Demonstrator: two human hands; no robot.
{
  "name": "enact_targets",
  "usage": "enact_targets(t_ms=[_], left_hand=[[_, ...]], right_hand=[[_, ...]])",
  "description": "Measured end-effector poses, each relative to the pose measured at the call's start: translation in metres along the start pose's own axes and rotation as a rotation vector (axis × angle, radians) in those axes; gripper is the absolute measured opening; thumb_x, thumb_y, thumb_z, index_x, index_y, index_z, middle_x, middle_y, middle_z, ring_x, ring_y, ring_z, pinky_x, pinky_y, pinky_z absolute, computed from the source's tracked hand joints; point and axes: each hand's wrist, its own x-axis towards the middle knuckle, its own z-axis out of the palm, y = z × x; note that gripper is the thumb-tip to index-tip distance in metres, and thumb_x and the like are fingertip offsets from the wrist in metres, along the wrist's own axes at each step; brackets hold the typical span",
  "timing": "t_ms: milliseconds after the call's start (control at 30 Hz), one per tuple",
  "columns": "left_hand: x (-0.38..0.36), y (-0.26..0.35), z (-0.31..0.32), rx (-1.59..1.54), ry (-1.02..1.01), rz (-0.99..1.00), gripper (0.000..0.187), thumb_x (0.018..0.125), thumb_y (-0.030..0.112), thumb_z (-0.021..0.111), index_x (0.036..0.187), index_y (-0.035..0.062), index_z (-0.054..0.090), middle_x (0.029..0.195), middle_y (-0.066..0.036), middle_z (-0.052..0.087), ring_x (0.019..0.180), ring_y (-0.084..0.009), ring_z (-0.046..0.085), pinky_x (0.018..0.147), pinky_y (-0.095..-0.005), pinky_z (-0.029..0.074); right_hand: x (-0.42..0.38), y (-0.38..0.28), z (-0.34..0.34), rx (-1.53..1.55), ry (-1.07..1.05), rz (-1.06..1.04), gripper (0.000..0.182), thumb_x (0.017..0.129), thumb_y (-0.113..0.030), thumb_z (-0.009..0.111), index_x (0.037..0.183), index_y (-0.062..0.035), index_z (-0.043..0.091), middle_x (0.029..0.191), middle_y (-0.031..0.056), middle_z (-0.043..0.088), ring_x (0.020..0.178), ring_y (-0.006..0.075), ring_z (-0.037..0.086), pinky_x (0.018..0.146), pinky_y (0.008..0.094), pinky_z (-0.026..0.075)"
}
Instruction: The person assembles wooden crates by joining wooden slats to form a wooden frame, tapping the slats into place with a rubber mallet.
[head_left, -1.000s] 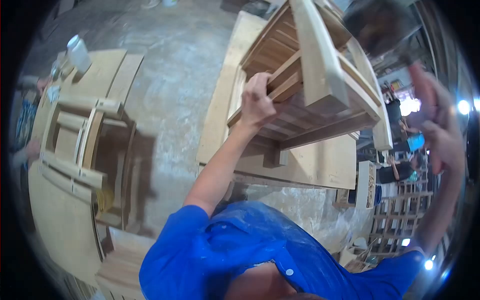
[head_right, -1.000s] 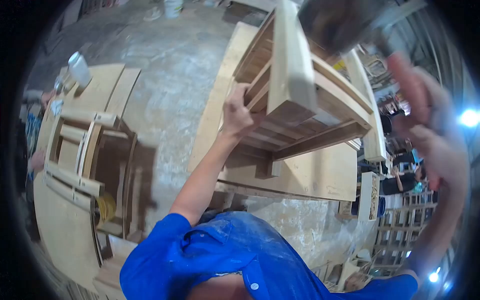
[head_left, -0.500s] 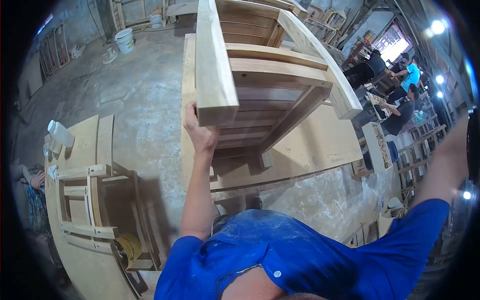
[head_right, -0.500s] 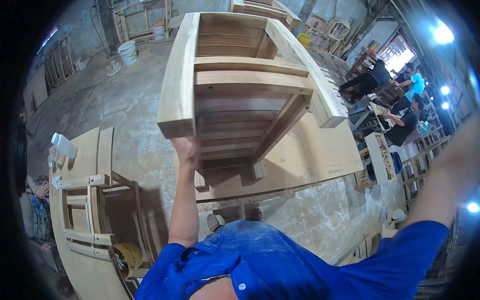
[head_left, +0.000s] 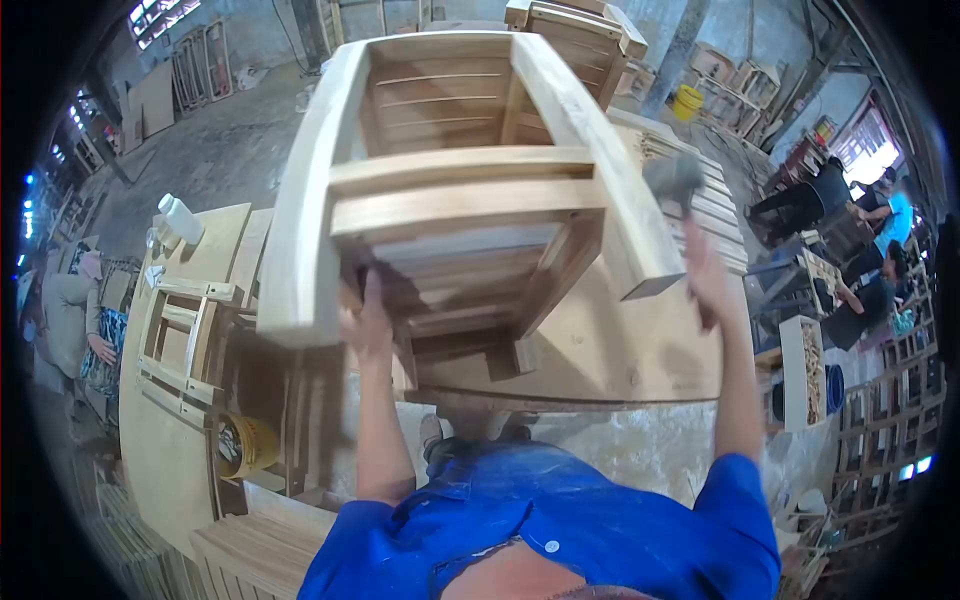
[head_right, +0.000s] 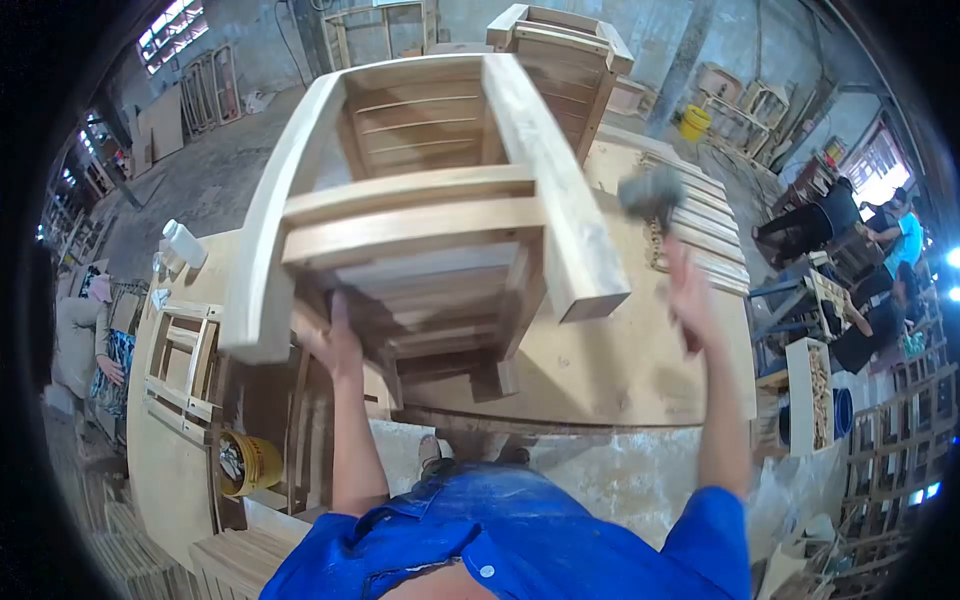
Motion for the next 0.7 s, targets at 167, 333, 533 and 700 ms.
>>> enact_targets(t_ms=[167, 333, 533, 700], left_hand=[[0.016, -0.036, 0.006, -0.121, 0.074, 0.248, 0.035, 0.092, 0.020, 0.067, 0.111, -0.0087, 0.060, 0.097, -0.009, 0.064, 0.085, -0.0175, 0.059, 0.077, -0.0322, 0.049], [0.078, -0.050, 0.036, -0.028, 0.032, 0.174, 0.030, 0.093, 0.014, 0.065, 0.113, -0.0084, 0.061, 0.101, -0.011, 0.066, 0.092, -0.0184, 0.060, 0.082, -0.0328, 0.049], [0.179, -0.102, 0.106, 0.017, 0.093, 0.217, 0.038, 0.094, 0.030, 0.067, 0.102, -0.0070, 0.067, 0.092, -0.009, 0.069, 0.085, -0.0153, 0.060, 0.075, -0.0330, 0.048], [0.259, -0.136, 0.165, 0.072, -0.005, 0.240, 0.051, 0.090, 0.045, 0.066, 0.106, -0.0038, 0.067, 0.094, -0.013, 0.071, 0.088, -0.0204, 0.062, 0.080, -0.0376, 0.049]], right_hand=[[-0.092, 0.134, 0.145, 0.214, -0.106, 0.161, 0.052, 0.074, -0.008, 0.067, 0.123, 0.0014, 0.055, 0.099, 0.0170, 0.067, 0.094, 0.0284, 0.065, 0.078, 0.0438, 0.050], [-0.105, 0.148, 0.213, 0.071, -0.271, 0.231, 0.038, 0.075, -0.009, 0.068, 0.110, 0.0001, 0.055, 0.097, 0.0202, 0.063, 0.095, 0.0362, 0.062, 0.079, 0.0451, 0.049], [-0.085, 0.119, 0.246, -0.199, -0.005, -0.002, 0.042, 0.080, -0.024, 0.071, 0.113, -0.0035, 0.055, 0.124, 0.0218, 0.054, 0.120, 0.0411, 0.048, 0.097, 0.0516, 0.038], [-0.086, 0.144, 0.257, -0.386, -0.058, -0.046, 0.053, 0.083, -0.027, 0.069, 0.124, 0.0002, 0.050, 0.133, 0.0245, 0.048, 0.127, 0.0418, 0.043, 0.104, 0.0561, 0.032]])
